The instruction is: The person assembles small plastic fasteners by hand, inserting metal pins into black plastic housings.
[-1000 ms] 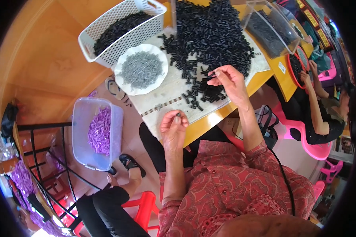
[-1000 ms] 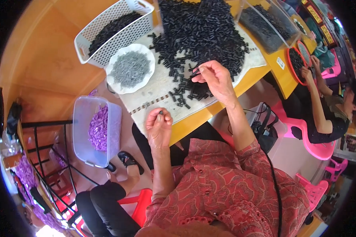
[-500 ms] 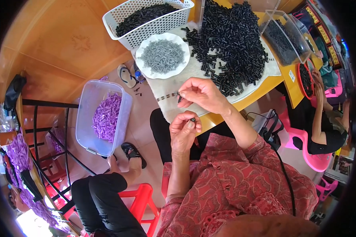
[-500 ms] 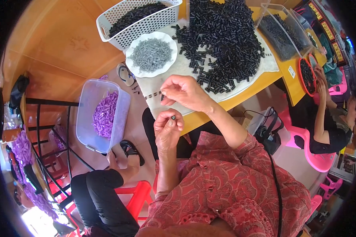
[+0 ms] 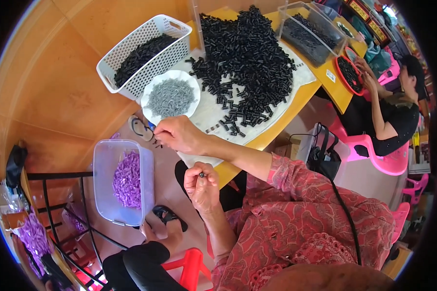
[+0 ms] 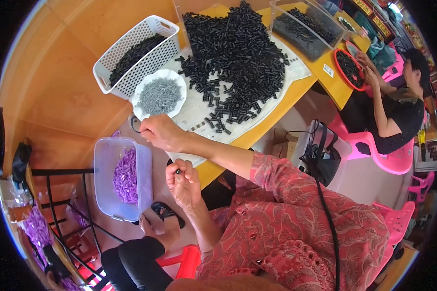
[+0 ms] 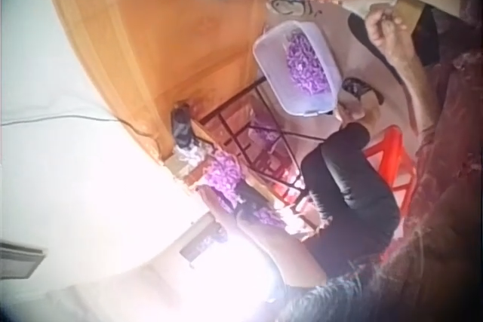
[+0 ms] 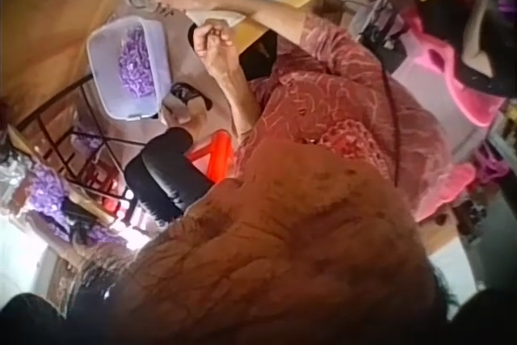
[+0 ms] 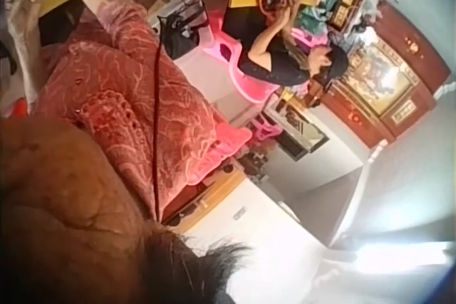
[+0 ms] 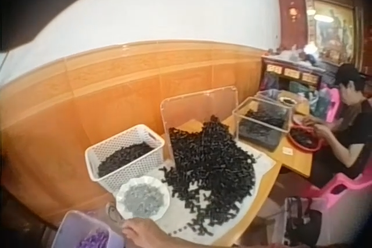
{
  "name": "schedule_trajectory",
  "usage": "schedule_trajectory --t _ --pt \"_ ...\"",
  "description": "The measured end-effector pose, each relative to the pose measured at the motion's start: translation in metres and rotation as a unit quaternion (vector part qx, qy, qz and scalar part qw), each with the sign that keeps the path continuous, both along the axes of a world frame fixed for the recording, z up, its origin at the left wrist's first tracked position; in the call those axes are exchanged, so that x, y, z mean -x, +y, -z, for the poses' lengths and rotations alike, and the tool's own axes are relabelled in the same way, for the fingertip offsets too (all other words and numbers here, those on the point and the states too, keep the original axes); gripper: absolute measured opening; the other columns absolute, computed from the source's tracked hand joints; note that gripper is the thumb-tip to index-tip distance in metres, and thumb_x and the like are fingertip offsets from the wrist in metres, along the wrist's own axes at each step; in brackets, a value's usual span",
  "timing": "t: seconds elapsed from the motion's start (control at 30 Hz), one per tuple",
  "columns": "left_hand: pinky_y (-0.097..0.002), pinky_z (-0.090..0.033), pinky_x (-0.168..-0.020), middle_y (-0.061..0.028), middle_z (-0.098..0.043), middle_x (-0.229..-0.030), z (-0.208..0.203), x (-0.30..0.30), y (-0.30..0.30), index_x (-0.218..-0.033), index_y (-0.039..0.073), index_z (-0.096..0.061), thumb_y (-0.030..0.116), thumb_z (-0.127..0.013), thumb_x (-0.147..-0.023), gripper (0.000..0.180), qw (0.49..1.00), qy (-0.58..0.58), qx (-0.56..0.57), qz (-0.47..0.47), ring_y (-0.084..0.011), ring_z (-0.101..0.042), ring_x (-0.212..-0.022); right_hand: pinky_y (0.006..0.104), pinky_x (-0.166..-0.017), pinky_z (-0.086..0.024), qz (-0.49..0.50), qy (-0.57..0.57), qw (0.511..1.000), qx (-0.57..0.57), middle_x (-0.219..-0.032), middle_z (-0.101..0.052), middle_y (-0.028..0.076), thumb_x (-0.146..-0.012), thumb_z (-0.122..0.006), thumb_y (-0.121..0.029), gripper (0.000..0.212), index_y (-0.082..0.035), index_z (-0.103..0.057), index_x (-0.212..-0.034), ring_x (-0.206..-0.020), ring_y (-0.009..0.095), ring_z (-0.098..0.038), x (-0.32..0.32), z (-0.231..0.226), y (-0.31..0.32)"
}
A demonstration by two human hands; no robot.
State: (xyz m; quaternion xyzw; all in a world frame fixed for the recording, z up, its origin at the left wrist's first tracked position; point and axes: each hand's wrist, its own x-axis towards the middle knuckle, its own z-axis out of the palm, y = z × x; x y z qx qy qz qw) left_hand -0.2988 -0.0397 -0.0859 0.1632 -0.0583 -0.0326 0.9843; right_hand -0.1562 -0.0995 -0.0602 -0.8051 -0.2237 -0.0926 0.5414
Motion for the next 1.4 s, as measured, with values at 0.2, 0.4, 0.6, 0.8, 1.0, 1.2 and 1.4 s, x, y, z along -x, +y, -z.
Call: schedule_trajectory --t 0.2,0.4,0.6,0.8,1.0,1.2,1.4 --pt "-0.0251 -0.042 -0.064 -0.0108 -0.052 -0.093 0.013 -0.010 -0.011 -0.107 0.001 -0.059 0.005 -0.064 -0.086 0.022 1.000 0.020 -0.001 0.021 -0.0173 -0.049 -0.077 0.0320 -0.056 -0.050 0.050 -0.074 0.996 0.029 -0.076 -0.063 0.010 -0.079 -0.065 -0.005 0.004 -0.003 -0.063 -0.082 -0.067 0.023 -0.063 0.032 -0.003 -0.063" --pt "-0.0222 -0.040 -0.063 -0.0087 -0.053 -0.096 0.019 -0.028 -0.027 -0.110 0.004 -0.061 0.006 -0.062 -0.087 0.023 0.998 0.027 -0.031 0.049 -0.0155 -0.046 -0.079 0.0310 -0.055 -0.049 0.133 -0.065 0.981 0.128 -0.074 -0.061 0.009 -0.075 -0.067 0.002 0.011 -0.005 -0.064 -0.084 -0.065 0.023 -0.062 0.051 -0.001 -0.138" --pt "-0.0257 -0.043 -0.064 -0.0130 -0.058 -0.097 0.028 -0.037 -0.038 -0.108 0.001 -0.060 0.004 -0.061 -0.088 0.021 0.997 0.054 -0.028 0.055 -0.0177 -0.053 -0.077 0.0348 -0.055 -0.048 0.291 -0.057 0.931 0.211 -0.073 -0.059 0.011 -0.076 -0.067 -0.002 0.006 -0.005 -0.065 -0.081 -0.064 0.027 -0.061 0.035 -0.009 -0.190" --pt "-0.0267 -0.044 -0.064 -0.0134 -0.059 -0.098 0.030 -0.039 -0.041 -0.108 0.000 -0.061 0.003 -0.060 -0.087 0.020 0.995 0.065 -0.055 0.057 -0.0179 -0.053 -0.077 0.0436 -0.060 -0.048 0.347 0.026 0.880 0.322 -0.077 -0.059 0.013 -0.080 -0.065 -0.015 0.009 -0.006 -0.067 -0.079 -0.067 0.033 -0.062 0.006 -0.004 -0.189" --pt "-0.0261 -0.044 -0.063 -0.0134 -0.059 -0.098 0.030 -0.039 -0.041 -0.106 0.000 -0.061 0.004 -0.062 -0.087 0.019 0.995 0.066 -0.068 0.044 -0.0181 -0.054 -0.076 0.0454 -0.064 -0.051 0.334 0.122 0.831 0.429 -0.081 -0.060 0.016 -0.077 -0.065 -0.024 0.019 -0.005 -0.068 -0.075 -0.070 0.036 -0.063 -0.009 0.003 -0.178" --pt "-0.0264 -0.045 -0.063 -0.0135 -0.060 -0.098 0.030 -0.037 -0.039 -0.106 0.000 -0.060 0.004 -0.061 -0.087 0.019 0.994 0.075 -0.069 0.037 -0.0180 -0.054 -0.076 0.0445 -0.062 -0.050 0.347 0.078 0.864 0.357 -0.079 -0.059 0.016 -0.078 -0.063 -0.016 0.011 -0.005 -0.065 -0.078 -0.069 0.035 -0.062 -0.004 0.006 -0.171" --pt "-0.0272 -0.045 -0.067 -0.0142 -0.061 -0.099 0.029 -0.037 -0.043 -0.109 0.000 -0.060 0.002 -0.058 -0.089 0.020 0.994 0.071 -0.068 0.045 -0.0181 -0.055 -0.079 0.0189 -0.050 -0.043 0.178 0.219 0.954 -0.100 -0.077 -0.064 0.001 -0.087 -0.064 -0.008 0.008 -0.001 -0.063 -0.092 -0.063 0.006 -0.062 0.040 -0.012 -0.171"
